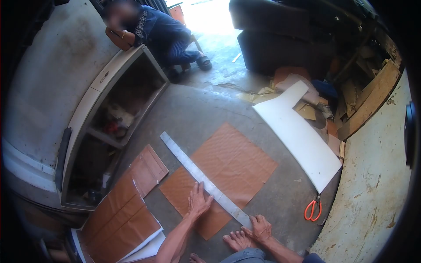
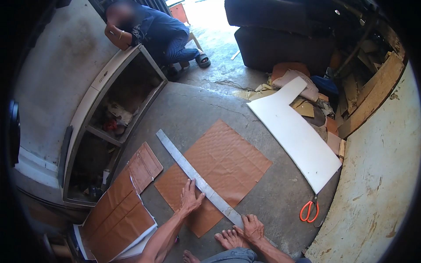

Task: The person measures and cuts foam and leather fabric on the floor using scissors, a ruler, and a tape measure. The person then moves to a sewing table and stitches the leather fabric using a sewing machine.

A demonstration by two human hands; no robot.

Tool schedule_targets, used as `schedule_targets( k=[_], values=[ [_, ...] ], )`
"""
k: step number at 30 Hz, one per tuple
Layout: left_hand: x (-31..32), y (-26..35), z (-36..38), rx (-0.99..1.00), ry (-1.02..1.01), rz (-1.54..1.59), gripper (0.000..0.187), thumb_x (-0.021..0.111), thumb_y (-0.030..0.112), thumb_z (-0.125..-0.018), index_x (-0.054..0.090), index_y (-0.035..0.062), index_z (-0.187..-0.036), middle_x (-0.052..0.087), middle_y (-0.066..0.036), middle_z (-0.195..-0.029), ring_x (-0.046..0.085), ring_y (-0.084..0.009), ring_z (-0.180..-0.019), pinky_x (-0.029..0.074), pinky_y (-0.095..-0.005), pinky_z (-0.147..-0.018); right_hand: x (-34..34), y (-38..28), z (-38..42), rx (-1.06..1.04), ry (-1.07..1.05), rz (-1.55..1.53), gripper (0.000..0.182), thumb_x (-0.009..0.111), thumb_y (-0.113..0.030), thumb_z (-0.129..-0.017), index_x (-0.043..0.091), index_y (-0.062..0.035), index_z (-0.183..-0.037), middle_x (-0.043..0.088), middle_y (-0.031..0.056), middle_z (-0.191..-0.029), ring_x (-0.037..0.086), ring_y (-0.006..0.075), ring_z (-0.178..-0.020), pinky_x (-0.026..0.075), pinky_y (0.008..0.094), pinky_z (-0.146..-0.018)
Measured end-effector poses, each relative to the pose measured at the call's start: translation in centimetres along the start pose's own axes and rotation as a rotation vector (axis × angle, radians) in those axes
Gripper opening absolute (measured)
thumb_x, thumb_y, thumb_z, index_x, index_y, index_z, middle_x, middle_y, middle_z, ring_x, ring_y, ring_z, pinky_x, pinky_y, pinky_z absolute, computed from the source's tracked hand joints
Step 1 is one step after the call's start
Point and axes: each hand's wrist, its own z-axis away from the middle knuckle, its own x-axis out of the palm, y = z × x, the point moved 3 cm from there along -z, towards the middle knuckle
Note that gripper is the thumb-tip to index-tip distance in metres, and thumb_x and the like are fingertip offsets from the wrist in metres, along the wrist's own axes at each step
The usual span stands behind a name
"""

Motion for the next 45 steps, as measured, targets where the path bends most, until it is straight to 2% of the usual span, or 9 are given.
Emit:
schedule_targets(
  k=[4, 12, 17, 21, 25, 40, 43, 45],
  values=[
    [0.1, 1.1, 0.0, -0.052, -0.1, -0.121, 0.092, 0.071, 0.048, -0.086, 0.028, 0.0116, -0.159, 0.022, -0.022, -0.163, 0.029, -0.0474, -0.143, 0.027, -0.0624, -0.115, 0.2, -0.1, 0.0, 0.001, 0.026, -0.007, 0.06, 0.082, -0.043, -0.075, 0.064, -0.0066, -0.119, 0.059, 0.0129, -0.103, 0.062, 0.0306, -0.094, 0.055, 0.0421, -0.075],
    [0.0, 1.5, 0.0, -0.052, -0.082, -0.124, 0.094, 0.073, 0.05, -0.085, 0.03, 0.0115, -0.159, 0.023, -0.021, -0.162, 0.031, -0.0458, -0.14, 0.027, -0.0625, -0.114, 0.9, 0.2, 0.2, -0.017, -0.032, -0.017, 0.056, 0.079, -0.043, -0.08, 0.065, -0.0062, -0.12, 0.061, 0.0134, -0.106, 0.066, 0.0308, -0.094, 0.055, 0.0433, -0.073],
    [0.1, 1.4, 0.0, -0.063, -0.079, -0.131, 0.094, 0.073, 0.051, -0.084, 0.031, 0.0134, -0.159, 0.021, -0.019, -0.163, 0.031, -0.0449, -0.14, 0.027, -0.063, -0.113, 0.6, -0.2, 0.1, 0.016, 0.006, -0.023, 0.054, 0.079, -0.041, -0.079, 0.066, -0.0067, -0.117, 0.062, 0.0121, -0.104, 0.066, 0.0303, -0.092, 0.055, 0.0421, -0.07],
    [-0.1, 1.7, 0.1, -0.083, -0.099, -0.138, 0.095, 0.074, 0.051, -0.084, 0.03, 0.0116, -0.159, 0.022, -0.02, -0.163, 0.029, -0.0451, -0.141, 0.028, -0.0624, -0.113, 0.6, -0.2, 0.1, 0.014, 0.051, -0.014, 0.052, 0.08, -0.039, -0.077, 0.066, -0.0071, -0.116, 0.062, 0.0114, -0.102, 0.066, 0.0296, -0.092, 0.055, 0.0413, -0.067],
    [0.1, 1.6, -0.2, -0.083, -0.077, -0.129, 0.093, 0.073, 0.052, -0.084, 0.032, 0.015, -0.158, 0.022, -0.018, -0.163, 0.031, -0.0449, -0.14, 0.027, -0.0644, -0.113, 1.2, 0.4, 0.1, 0.013, 0.057, -0.03, 0.052, 0.08, -0.039, -0.077, 0.066, -0.0068, -0.116, 0.062, 0.0116, -0.102, 0.066, 0.0296, -0.092, 0.055, 0.0417, -0.067],
    [-0.3, 2.5, -0.7, -0.142, -0.164, -0.123, 0.095, 0.074, 0.048, -0.084, 0.028, 0.0137, -0.159, 0.016, -0.015, -0.168, 0.028, -0.0479, -0.144, 0.028, -0.0711, -0.111, 1.3, 0.6, 0.0, 0.085, -0.116, -0.001, 0.051, 0.077, -0.038, -0.081, 0.064, -0.0066, -0.119, 0.058, 0.0132, -0.111, 0.064, 0.0315, -0.099, 0.055, 0.0446, -0.077],
    [-0.1, 2.2, -0.9, -0.129, -0.16, -0.146, 0.097, 0.074, 0.051, -0.083, 0.027, 0.0158, -0.16, 0.014, -0.016, -0.168, 0.03, -0.0491, -0.142, 0.031, -0.0703, -0.109, 0.9, 0.5, -0.8, 0.113, -0.167, -0.055, 0.049, 0.076, -0.037, -0.083, 0.063, -0.0062, -0.119, 0.057, 0.0142, -0.111, 0.064, 0.0335, -0.1, 0.054, 0.0449, -0.078],
    [0.2, 1.9, -1.1, -0.117, -0.153, -0.164, 0.099, 0.074, 0.054, -0.083, 0.025, 0.0171, -0.161, 0.013, -0.017, -0.168, 0.033, -0.05, -0.139, 0.033, -0.0695, -0.107, 0.6, 0.3, -2.2, 0.158, -0.14, -0.161, 0.041, 0.073, -0.032, -0.086, 0.064, -0.0057, -0.116, 0.057, 0.016, -0.107, 0.063, 0.035, -0.097, 0.054, 0.0455, -0.078]
  ],
)
